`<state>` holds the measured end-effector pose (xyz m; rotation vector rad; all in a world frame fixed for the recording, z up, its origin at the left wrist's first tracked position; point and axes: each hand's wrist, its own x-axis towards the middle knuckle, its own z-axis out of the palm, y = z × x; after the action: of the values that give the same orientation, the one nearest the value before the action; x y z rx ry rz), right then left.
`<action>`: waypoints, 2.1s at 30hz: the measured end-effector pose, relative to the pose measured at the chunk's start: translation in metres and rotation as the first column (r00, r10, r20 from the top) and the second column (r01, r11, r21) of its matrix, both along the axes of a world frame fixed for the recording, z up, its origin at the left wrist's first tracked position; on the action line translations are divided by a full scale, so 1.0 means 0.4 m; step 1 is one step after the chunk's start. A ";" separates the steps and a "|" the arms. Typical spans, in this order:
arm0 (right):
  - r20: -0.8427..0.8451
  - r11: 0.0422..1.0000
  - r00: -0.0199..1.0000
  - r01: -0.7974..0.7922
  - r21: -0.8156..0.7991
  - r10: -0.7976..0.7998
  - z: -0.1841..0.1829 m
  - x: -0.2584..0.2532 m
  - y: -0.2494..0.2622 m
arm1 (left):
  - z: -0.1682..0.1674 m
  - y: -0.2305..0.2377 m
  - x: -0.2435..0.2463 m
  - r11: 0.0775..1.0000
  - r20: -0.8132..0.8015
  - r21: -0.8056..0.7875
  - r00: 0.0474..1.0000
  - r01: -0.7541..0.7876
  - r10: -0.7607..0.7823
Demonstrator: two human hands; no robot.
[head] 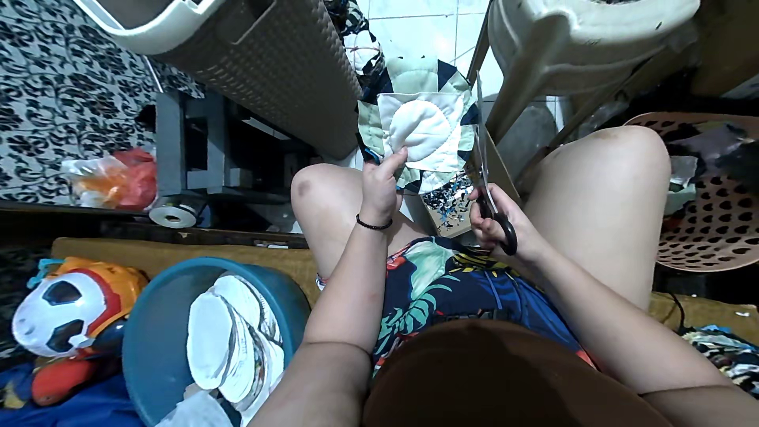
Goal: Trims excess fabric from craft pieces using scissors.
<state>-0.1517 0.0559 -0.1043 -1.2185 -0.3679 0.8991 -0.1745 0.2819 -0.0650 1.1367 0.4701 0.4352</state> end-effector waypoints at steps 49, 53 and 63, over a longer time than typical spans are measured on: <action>0.001 1.000 1.000 0.008 -0.008 -0.008 0.014 -0.004 -0.003 | 0.006 0.045 -0.012 0.984 -0.071 0.067 0.985 0.163 -0.158; 0.009 1.000 1.000 0.011 -0.025 -0.011 0.012 -0.004 -0.002 | 0.009 0.049 -0.012 0.986 -0.067 0.058 0.986 0.154 -0.150; -0.015 0.997 1.000 -0.026 0.072 0.028 0.011 0.003 -0.011 | 0.016 0.063 -0.019 0.981 -0.108 0.027 0.976 0.194 -0.190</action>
<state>-0.1506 0.0515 -0.0997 -1.1417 -0.4018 0.9109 -0.1821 0.3073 -0.0584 1.2328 0.4405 0.2174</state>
